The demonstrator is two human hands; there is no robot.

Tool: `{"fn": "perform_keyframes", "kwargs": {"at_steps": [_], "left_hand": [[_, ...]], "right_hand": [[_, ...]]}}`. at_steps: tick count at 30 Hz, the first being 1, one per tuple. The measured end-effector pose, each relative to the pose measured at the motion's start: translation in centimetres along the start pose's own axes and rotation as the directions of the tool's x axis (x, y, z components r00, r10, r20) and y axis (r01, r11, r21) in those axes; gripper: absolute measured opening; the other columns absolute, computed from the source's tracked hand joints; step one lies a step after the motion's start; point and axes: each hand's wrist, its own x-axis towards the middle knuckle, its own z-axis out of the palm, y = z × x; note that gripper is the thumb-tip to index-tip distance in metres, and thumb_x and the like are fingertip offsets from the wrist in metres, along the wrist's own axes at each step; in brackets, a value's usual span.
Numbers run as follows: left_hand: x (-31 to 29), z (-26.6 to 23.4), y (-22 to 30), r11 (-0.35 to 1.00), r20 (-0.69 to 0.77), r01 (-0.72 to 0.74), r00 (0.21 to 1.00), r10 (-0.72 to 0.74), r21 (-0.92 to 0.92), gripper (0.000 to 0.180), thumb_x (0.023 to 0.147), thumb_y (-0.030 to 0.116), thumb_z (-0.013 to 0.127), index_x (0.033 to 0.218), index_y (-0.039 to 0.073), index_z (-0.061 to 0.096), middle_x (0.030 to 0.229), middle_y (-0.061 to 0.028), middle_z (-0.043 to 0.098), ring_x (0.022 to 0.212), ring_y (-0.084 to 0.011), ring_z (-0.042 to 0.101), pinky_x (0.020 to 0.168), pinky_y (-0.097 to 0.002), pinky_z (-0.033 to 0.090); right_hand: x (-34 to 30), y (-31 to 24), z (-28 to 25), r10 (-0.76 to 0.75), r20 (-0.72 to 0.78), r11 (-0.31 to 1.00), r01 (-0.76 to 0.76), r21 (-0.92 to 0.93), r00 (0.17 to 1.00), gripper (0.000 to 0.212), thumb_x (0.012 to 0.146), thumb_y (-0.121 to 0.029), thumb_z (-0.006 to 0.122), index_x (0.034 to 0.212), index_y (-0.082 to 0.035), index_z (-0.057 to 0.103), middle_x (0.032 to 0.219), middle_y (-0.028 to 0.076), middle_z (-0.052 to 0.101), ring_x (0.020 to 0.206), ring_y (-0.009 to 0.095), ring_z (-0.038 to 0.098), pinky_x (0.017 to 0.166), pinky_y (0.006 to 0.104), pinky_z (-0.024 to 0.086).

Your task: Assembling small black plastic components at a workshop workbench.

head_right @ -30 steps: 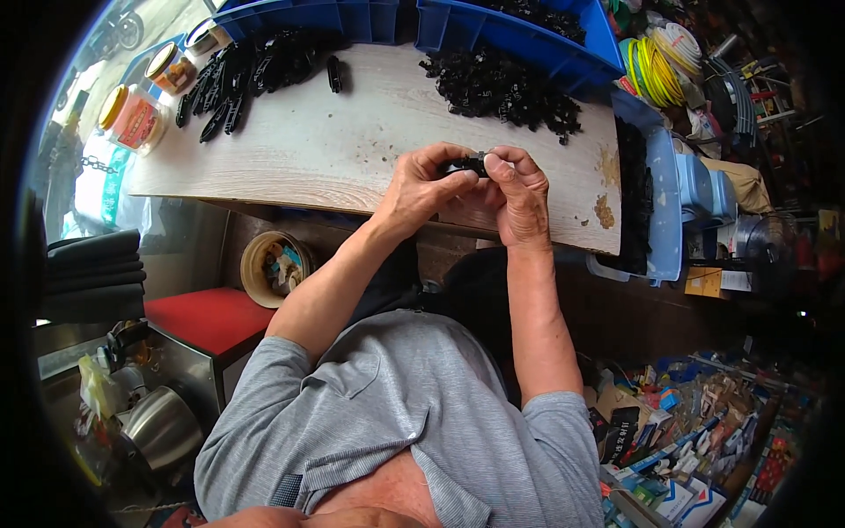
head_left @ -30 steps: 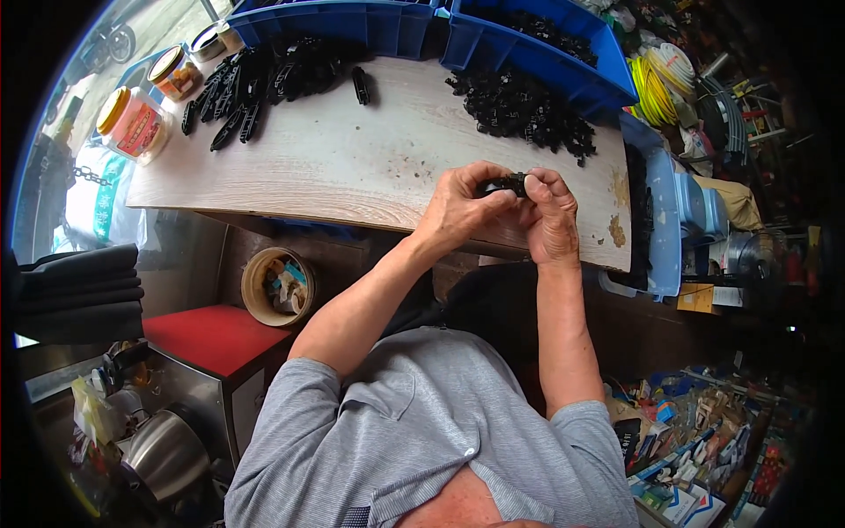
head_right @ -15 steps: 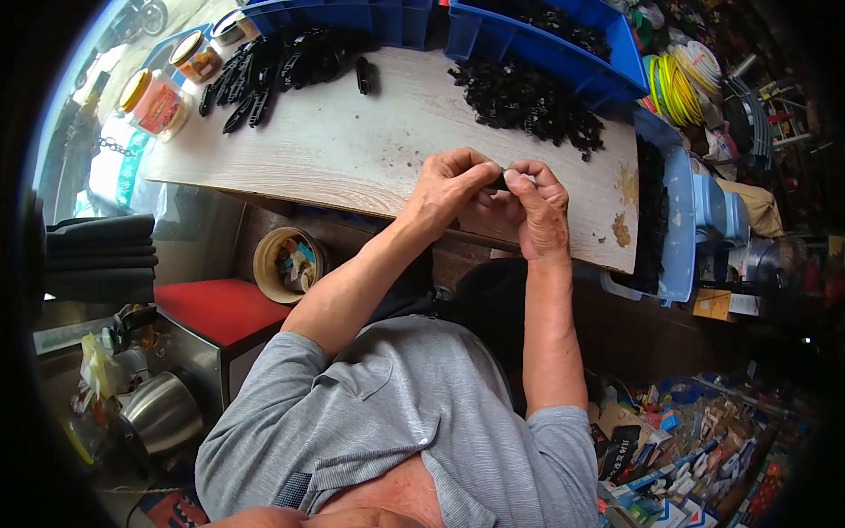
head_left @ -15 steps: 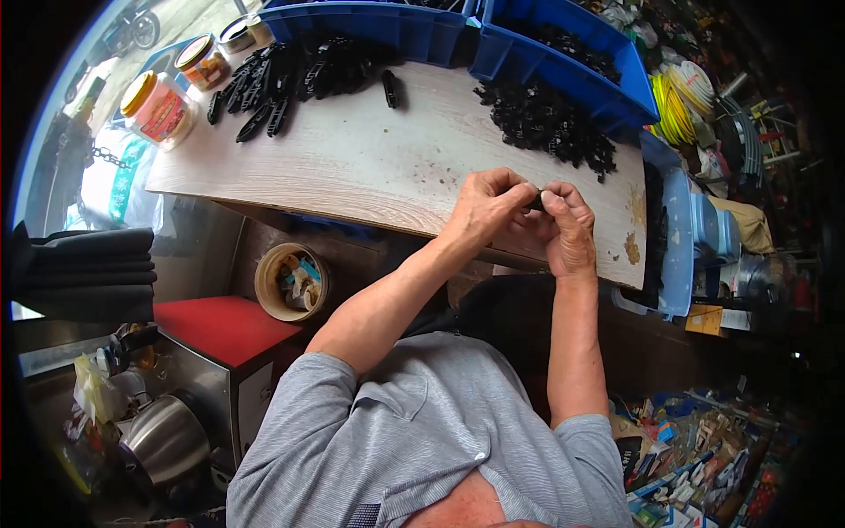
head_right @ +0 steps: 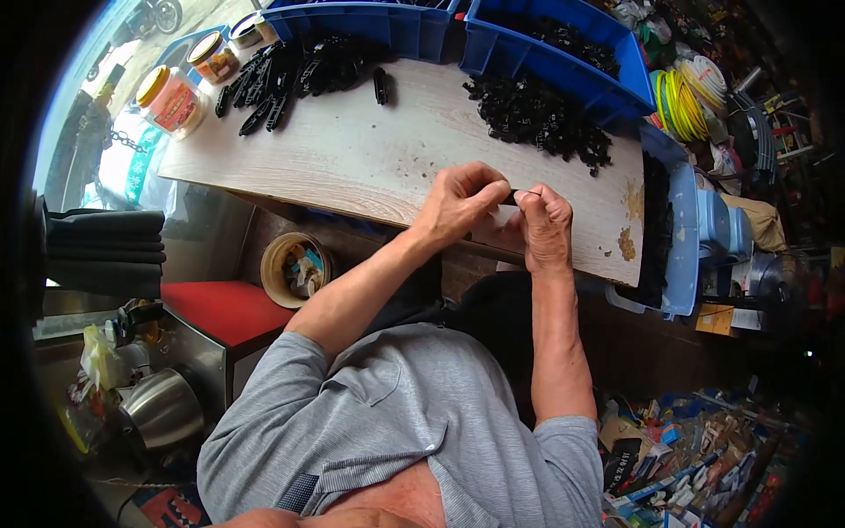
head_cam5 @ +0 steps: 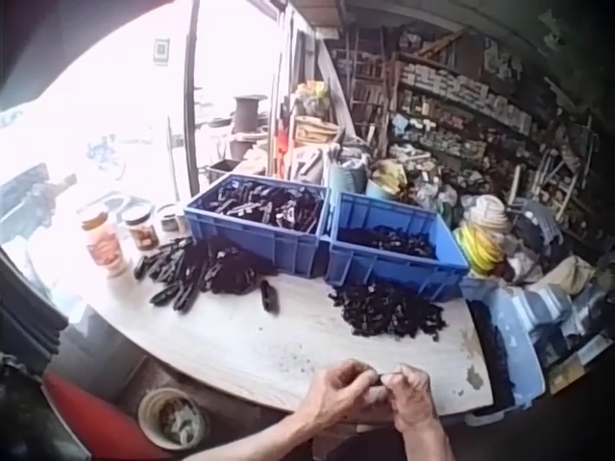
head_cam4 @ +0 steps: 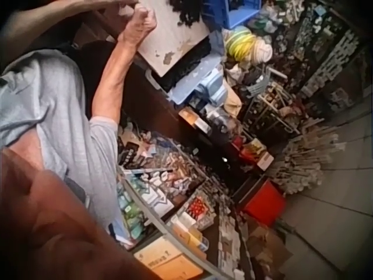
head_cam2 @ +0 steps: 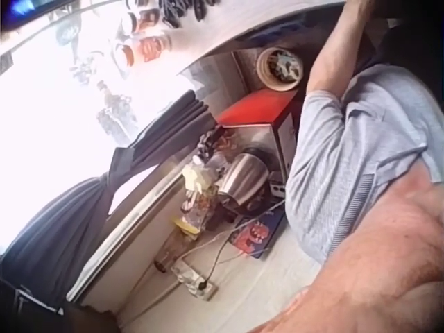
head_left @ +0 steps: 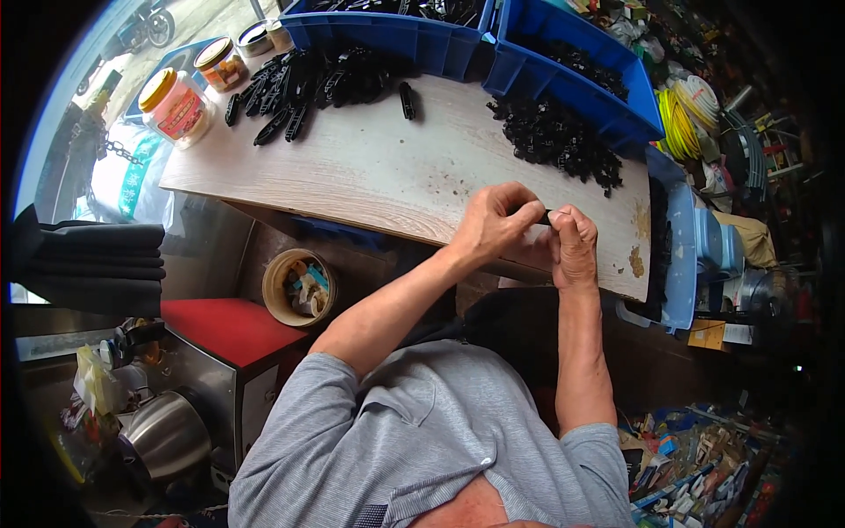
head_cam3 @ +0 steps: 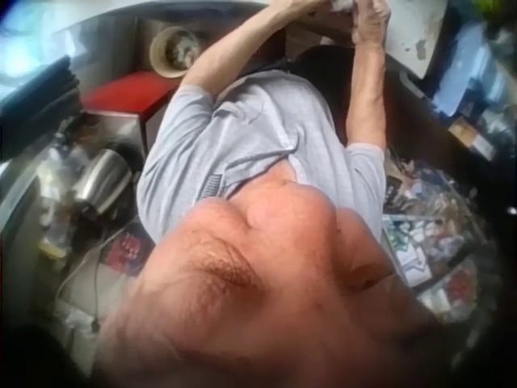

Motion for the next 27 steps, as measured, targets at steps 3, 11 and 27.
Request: {"fn": "perform_keyframes", "kwargs": {"at_steps": [3,11,27], "left_hand": [[2.0,-3.1,0.5,0.752,-0.145,-0.294,0.878,0.457,0.590,0.024,0.081,0.011,0.077,0.102,0.005,0.069,0.085,-0.0074,0.067,0.075,-0.0186,0.063,0.071,-0.0340,0.052],[8.6,-14.3,1.0,-0.033,-0.011,0.038,0.796,0.605,0.999,0.020,0.077,0.010,0.062,0.097,0.010,0.066,0.103,-0.0084,0.065,0.095,-0.0308,0.060,0.080,-0.0425,0.049],[8.6,-14.5,0.6,0.069,0.036,-0.112,0.737,0.675,0.991,0.039,0.077,0.004,0.062,0.116,0.010,0.060,0.104,-0.0123,0.064,0.096,-0.0331,0.062,0.083,-0.0435,0.049]], "right_hand": [[-0.5,-0.5,-0.8,0.059,-0.068,0.973,-0.042,0.228,0.996,0.029,0.092,-0.023,0.059,0.068,-0.011,0.050,0.048,0.000,0.041,0.047,0.014,0.055,0.053,0.0374,0.058],[2.9,-5.1,-10.0,0.072,-0.701,0.975,0.098,0.200,0.709,0.041,0.088,-0.041,0.066,0.099,-0.003,0.056,0.045,0.005,0.037,0.046,0.023,0.052,0.063,0.0493,0.060],[7.6,-3.8,-9.3,0.170,-0.659,0.736,-0.540,-0.409,0.732,0.030,0.079,-0.029,0.079,0.094,-0.005,0.070,0.066,0.008,0.058,0.045,0.017,0.052,0.041,0.0325,0.050]]}}
